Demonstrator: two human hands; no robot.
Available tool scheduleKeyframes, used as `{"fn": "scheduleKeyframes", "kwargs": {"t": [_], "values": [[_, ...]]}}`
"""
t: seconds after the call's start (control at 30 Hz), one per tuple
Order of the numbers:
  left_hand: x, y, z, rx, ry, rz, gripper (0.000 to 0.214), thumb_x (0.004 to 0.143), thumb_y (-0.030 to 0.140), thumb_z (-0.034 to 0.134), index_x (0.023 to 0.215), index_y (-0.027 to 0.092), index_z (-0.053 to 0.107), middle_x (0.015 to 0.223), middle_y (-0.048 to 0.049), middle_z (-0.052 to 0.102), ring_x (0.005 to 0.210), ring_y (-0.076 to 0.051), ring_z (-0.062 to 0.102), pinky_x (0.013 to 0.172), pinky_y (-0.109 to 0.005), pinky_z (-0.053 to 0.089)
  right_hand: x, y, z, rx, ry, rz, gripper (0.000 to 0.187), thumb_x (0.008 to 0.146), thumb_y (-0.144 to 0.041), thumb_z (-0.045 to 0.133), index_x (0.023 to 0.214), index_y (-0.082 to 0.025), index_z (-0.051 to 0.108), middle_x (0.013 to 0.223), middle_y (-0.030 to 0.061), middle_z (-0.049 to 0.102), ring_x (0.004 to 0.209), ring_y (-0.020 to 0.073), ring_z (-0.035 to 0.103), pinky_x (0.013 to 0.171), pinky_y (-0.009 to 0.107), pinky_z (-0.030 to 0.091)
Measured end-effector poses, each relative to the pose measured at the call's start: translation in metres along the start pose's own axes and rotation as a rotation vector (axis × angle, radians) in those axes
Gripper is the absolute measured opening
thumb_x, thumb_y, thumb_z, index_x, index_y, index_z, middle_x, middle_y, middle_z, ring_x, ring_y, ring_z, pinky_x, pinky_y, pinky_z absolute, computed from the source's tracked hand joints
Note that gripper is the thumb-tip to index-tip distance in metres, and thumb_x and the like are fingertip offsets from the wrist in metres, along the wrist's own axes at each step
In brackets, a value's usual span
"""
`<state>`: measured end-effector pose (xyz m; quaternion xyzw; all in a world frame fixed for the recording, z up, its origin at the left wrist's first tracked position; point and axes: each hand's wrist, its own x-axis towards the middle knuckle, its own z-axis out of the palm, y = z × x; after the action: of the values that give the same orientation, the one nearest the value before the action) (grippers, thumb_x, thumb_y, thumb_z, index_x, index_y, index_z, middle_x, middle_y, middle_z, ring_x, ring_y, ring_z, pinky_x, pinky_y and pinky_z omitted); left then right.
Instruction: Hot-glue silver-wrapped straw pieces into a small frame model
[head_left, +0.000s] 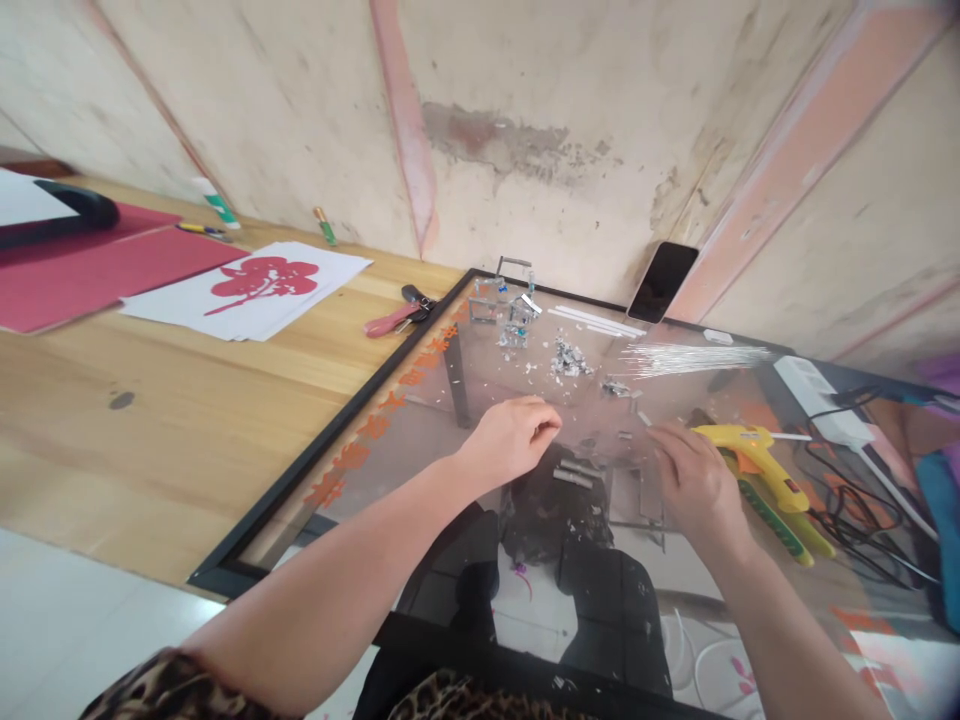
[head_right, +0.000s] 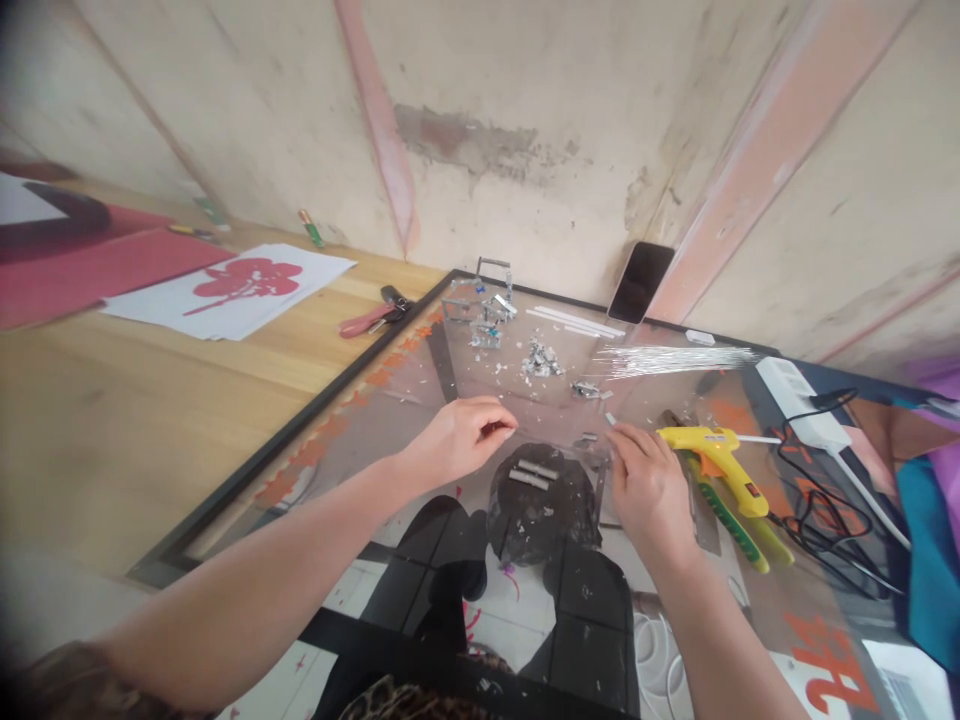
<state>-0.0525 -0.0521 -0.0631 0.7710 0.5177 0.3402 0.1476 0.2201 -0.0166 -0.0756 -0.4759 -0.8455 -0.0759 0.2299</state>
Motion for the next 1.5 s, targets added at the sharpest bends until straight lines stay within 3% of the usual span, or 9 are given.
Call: {"fn": "scheduleKeyframes", "kwargs": {"t": [0.2,0.3,0.5,0.63,0.8,1.03,1.23,1.4,1.5], "values": [[-0.001,0.002,0.000,0.000,0.020,0.025,0.017,0.085,0.016,0.049,0.086,0.017,0.066,0.082,-0.0033,0.063,0.075,-0.013,0.058,0.068,-0.023,0.044,0.004,-0.004,-0.006,-0.340,-0.078,0.026,0.043,0.086,-0.012,0.041,0.125,-0.024,0.053,0.129,0.0034,0.057,0.132,0.0284,0.032,0.105,0.051,0.022],[-0.002,0.003,0.001,0.000,0.023,0.046,0.017,0.086,0.016,0.049,0.086,0.017,0.066,0.083,-0.0033,0.063,0.077,-0.013,0.058,0.072,-0.023,0.045,0.008,0.004,-0.007,-0.417,-0.151,0.045,0.048,0.084,-0.009,0.038,0.128,-0.025,0.050,0.130,0.0026,0.056,0.133,0.0280,0.029,0.105,0.053,0.020],[-0.003,0.003,0.002,0.006,0.023,0.056,0.017,0.086,0.016,0.048,0.086,0.017,0.066,0.084,-0.0039,0.063,0.078,-0.013,0.059,0.073,-0.024,0.046,0.020,0.013,-0.005,-0.454,-0.296,0.031,0.049,0.082,-0.008,0.038,0.126,-0.026,0.051,0.129,0.0044,0.056,0.130,0.0266,0.033,0.103,0.052,0.020],[-0.003,0.003,0.003,0.013,0.014,0.053,0.018,0.086,0.016,0.048,0.085,0.017,0.066,0.082,-0.0041,0.063,0.077,-0.014,0.059,0.073,-0.024,0.046,0.030,0.002,0.003,-0.458,-0.378,-0.004,0.049,0.083,-0.009,0.037,0.127,-0.025,0.050,0.124,0.0104,0.058,0.122,0.0258,0.042,0.100,0.049,0.024],[-0.003,0.003,0.002,0.012,0.004,0.052,0.018,0.085,0.016,0.048,0.085,0.017,0.066,0.084,-0.0039,0.063,0.079,-0.014,0.060,0.075,-0.024,0.046,0.036,-0.013,0.009,-0.430,-0.424,-0.073,0.047,0.080,-0.006,0.040,0.121,-0.024,0.055,0.116,0.0110,0.060,0.099,0.0208,0.057,0.093,0.042,0.030],[-0.004,0.004,0.002,0.016,0.011,0.063,0.018,0.086,0.016,0.047,0.085,0.017,0.065,0.084,-0.0041,0.064,0.081,-0.015,0.060,0.077,-0.025,0.046,0.019,-0.040,-0.012,-0.400,-0.438,-0.159,0.029,0.084,-0.009,0.042,0.099,-0.020,0.065,0.093,0.0096,0.065,0.086,0.0210,0.059,0.079,0.034,0.034],[-0.005,0.008,0.002,-0.007,0.011,0.097,0.019,0.087,0.016,0.046,0.088,0.016,0.065,0.085,-0.0045,0.064,0.082,-0.015,0.060,0.076,-0.025,0.046,0.005,-0.042,-0.021,-0.237,-0.390,-0.117,0.019,0.087,-0.019,0.044,0.084,-0.020,0.063,0.080,0.0067,0.062,0.081,0.0205,0.059,0.072,0.031,0.038],[-0.008,0.020,0.000,-0.029,-0.059,0.172,0.017,0.087,0.020,0.048,0.090,0.016,0.065,0.087,-0.0052,0.064,0.083,-0.015,0.059,0.076,-0.025,0.045,-0.001,-0.035,-0.025,0.170,-0.331,0.010,0.012,0.082,-0.024,0.050,0.079,-0.021,0.062,0.078,0.0024,0.063,0.071,0.0160,0.059,0.063,0.027,0.043],[-0.011,0.030,0.000,-0.064,-0.156,0.232,0.018,0.085,0.023,0.053,0.099,0.017,0.064,0.091,-0.0058,0.064,0.085,-0.016,0.059,0.077,-0.024,0.045,-0.001,-0.046,-0.036,0.387,-0.407,0.076,0.008,0.079,-0.026,0.055,0.076,-0.023,0.062,0.075,0.0000,0.064,0.064,0.0139,0.058,0.059,0.025,0.044]]}}
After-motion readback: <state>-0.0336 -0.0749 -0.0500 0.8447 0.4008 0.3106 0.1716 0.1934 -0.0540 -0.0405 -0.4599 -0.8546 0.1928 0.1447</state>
